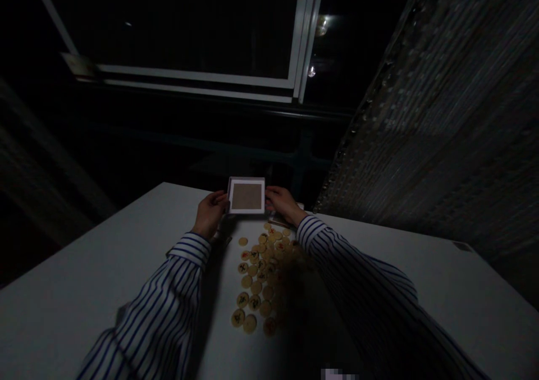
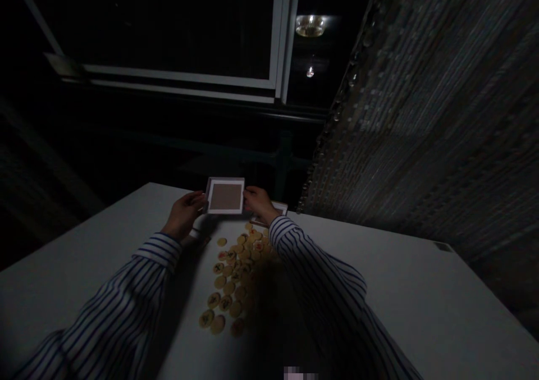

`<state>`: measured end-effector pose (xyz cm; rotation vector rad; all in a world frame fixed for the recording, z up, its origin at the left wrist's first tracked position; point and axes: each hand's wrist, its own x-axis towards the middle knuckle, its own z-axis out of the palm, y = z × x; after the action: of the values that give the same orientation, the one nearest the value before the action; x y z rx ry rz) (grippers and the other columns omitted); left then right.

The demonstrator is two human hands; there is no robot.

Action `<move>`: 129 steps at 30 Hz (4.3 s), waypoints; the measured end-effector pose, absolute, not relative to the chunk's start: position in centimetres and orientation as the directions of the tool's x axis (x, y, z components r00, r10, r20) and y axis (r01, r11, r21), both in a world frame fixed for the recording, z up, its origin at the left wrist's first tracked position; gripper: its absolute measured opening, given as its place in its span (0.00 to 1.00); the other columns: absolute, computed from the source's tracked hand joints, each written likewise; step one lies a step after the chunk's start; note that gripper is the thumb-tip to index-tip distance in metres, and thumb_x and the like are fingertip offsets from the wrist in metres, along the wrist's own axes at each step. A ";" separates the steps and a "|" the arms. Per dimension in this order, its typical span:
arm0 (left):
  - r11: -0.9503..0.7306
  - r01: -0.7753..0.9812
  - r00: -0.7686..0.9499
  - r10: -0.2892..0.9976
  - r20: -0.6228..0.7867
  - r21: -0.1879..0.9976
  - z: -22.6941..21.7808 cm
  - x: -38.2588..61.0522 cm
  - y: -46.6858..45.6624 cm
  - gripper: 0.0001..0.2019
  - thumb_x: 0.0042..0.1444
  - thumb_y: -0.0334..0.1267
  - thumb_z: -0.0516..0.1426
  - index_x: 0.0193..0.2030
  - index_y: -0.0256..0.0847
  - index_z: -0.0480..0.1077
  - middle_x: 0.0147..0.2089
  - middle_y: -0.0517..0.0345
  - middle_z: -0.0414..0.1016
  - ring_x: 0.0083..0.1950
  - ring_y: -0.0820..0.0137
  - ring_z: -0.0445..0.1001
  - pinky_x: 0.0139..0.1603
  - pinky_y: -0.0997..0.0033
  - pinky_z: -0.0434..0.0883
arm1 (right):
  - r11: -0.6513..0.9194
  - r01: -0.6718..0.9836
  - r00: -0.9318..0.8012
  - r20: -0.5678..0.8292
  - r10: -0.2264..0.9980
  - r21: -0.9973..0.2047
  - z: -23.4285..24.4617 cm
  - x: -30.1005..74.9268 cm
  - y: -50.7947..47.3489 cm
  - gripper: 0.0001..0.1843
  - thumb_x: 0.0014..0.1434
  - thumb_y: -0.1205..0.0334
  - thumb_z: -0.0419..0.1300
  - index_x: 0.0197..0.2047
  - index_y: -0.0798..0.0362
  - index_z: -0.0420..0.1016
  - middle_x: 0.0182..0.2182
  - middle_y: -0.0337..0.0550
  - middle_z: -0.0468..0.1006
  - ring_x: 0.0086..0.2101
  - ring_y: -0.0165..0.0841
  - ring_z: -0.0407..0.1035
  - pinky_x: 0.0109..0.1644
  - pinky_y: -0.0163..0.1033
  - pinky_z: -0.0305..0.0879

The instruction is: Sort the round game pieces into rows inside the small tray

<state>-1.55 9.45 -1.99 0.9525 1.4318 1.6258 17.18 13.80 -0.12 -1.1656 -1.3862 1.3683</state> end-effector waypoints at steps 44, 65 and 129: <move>-0.077 -0.101 -0.320 0.946 0.041 0.992 1.5 1.3 4.0 0.16 0.40 0.35 0.61 0.39 0.35 0.69 0.37 0.52 0.72 0.35 0.71 0.72 0.34 0.70 0.71 | 0.007 0.044 -0.221 -0.003 0.975 -0.999 3.7 20.8 8.1 0.15 0.55 0.68 0.54 0.47 0.58 0.67 0.32 0.44 0.75 0.24 0.25 0.68 0.25 0.29 0.66; -0.065 -0.130 -0.236 0.971 0.032 0.989 2.0 4.5 1.3 0.15 0.43 0.36 0.61 0.40 0.37 0.69 0.38 0.52 0.74 0.36 0.71 0.73 0.37 0.71 0.71 | 0.007 -0.023 -0.187 0.011 0.982 -1.000 3.3 24.6 5.3 0.16 0.54 0.68 0.54 0.47 0.58 0.65 0.31 0.44 0.76 0.26 0.27 0.70 0.27 0.32 0.67; -0.073 -0.084 -0.004 0.997 0.073 0.994 -0.8 13.0 -2.2 0.23 0.41 0.43 0.62 0.45 0.36 0.70 0.45 0.48 0.74 0.43 0.65 0.73 0.46 0.62 0.69 | 0.114 -0.110 -0.034 0.119 0.992 -0.987 0.0 34.9 -2.4 0.21 0.49 0.60 0.59 0.48 0.54 0.66 0.35 0.45 0.77 0.34 0.33 0.71 0.36 0.39 0.68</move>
<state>13.03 -2.17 -0.77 1.1987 1.1121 1.3023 34.87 -2.40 0.02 -1.0249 -1.2116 1.2011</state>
